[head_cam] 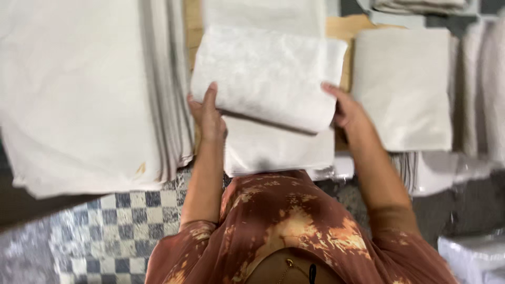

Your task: The person folds multiple white towels on a wooden table, aligning edges and smoothing surfaces. The person then places the folded towels into a clear plastic bag and seals it.

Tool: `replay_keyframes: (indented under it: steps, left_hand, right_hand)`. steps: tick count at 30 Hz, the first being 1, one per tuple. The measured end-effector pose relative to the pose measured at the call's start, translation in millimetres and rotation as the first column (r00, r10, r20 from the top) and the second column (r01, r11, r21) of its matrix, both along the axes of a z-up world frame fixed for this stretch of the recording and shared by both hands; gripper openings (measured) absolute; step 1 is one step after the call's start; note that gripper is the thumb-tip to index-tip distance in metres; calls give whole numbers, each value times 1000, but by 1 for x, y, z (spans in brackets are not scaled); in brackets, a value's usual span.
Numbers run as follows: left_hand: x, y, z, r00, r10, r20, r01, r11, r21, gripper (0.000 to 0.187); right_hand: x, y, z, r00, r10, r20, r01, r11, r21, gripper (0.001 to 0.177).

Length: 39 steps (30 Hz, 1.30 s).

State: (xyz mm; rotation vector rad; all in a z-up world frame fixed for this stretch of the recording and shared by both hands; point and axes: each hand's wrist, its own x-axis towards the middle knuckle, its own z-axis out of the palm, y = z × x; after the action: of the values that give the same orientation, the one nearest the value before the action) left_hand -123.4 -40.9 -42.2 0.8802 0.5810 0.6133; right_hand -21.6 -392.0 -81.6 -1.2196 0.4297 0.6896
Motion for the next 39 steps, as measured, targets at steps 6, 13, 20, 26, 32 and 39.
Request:
replay_keyframes:
  steps: [6, 13, 20, 26, 32, 39]
  left_hand:
    - [58, -81, 44, 895, -377, 238, 323, 916, 239, 85]
    - [208, -249, 36, 698, -712, 73, 675, 688, 267, 75]
    - [109, -374, 9, 622, -426, -657, 414, -533, 738, 93]
    - [88, -387, 31, 467, -331, -820, 489, -676, 552, 97]
    - [100, -355, -11, 254, -683, -684, 495, -516, 699, 64]
    - [33, -180, 51, 195, -925, -327, 980, 172, 99, 58]
  right_hand:
    - [-139, -82, 20, 816, -526, 237, 543, 840, -4, 114]
    - [-163, -151, 28, 519, -752, 406, 731, 637, 245, 83]
    - [-127, -170, -25, 564, -740, 366, 768, 633, 97, 64]
    - [-164, -182, 2, 921, -383, 64, 369, 813, -451, 69]
    - [-182, -98, -12, 701, 282, 655, -70, 941, -330, 36]
    - [-166, -52, 9, 694, 449, 563, -34, 802, -597, 45]
